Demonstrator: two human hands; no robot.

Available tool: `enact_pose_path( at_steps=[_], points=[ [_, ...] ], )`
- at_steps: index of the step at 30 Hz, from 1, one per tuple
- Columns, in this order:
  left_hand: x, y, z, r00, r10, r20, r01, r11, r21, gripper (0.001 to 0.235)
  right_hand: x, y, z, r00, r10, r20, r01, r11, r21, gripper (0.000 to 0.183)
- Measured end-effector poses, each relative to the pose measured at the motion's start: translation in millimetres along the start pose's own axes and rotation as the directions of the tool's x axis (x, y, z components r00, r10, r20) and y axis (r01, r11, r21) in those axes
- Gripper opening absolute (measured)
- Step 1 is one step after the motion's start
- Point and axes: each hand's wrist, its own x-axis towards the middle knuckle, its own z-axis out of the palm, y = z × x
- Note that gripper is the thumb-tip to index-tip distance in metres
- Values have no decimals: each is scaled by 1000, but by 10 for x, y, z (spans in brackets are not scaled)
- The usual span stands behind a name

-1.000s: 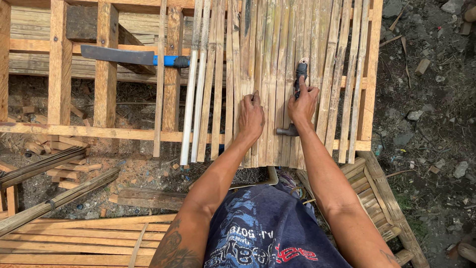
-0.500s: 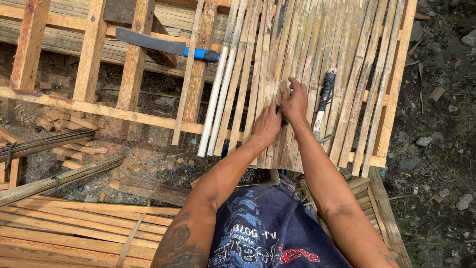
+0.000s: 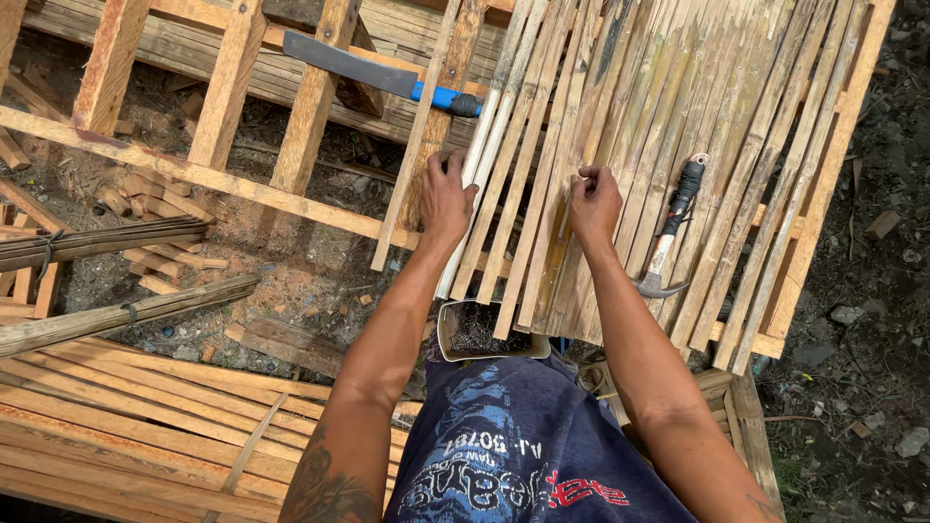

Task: The person assembles a wooden pallet-like structure by placing thin wooden slats onto a frame and securing them with nails. They use a hammer to drive nails and a hand saw to trim slats to length. The work is performed outdoors on a dirt ground with scattered wood pieces.

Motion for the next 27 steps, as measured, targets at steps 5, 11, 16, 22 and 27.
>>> enact_pose_path(
  at_steps=[5,11,16,22,27],
  points=[
    [18,-90,287,975,-96,202,110,992,-56,49,-64,-22,38,996,-84,-10,84,995,-52,12],
    [-31,28,276,990,4,141,-18,995,101,61,-163,-26,18,986,-167,-1,166,979,-122,9],
    [36,18,130,946,-106,306,192,944,-267,55,-196,-13,-14,991,-134,-7,133,986,-97,8],
    [89,-146,113,944,-111,311,233,892,-389,45,-239,-17,9,983,-182,12,182,977,-114,8],
    [89,-152,148,936,-82,343,237,866,-440,51,-254,-5,-4,978,-204,41,208,963,-172,8]
  ],
)
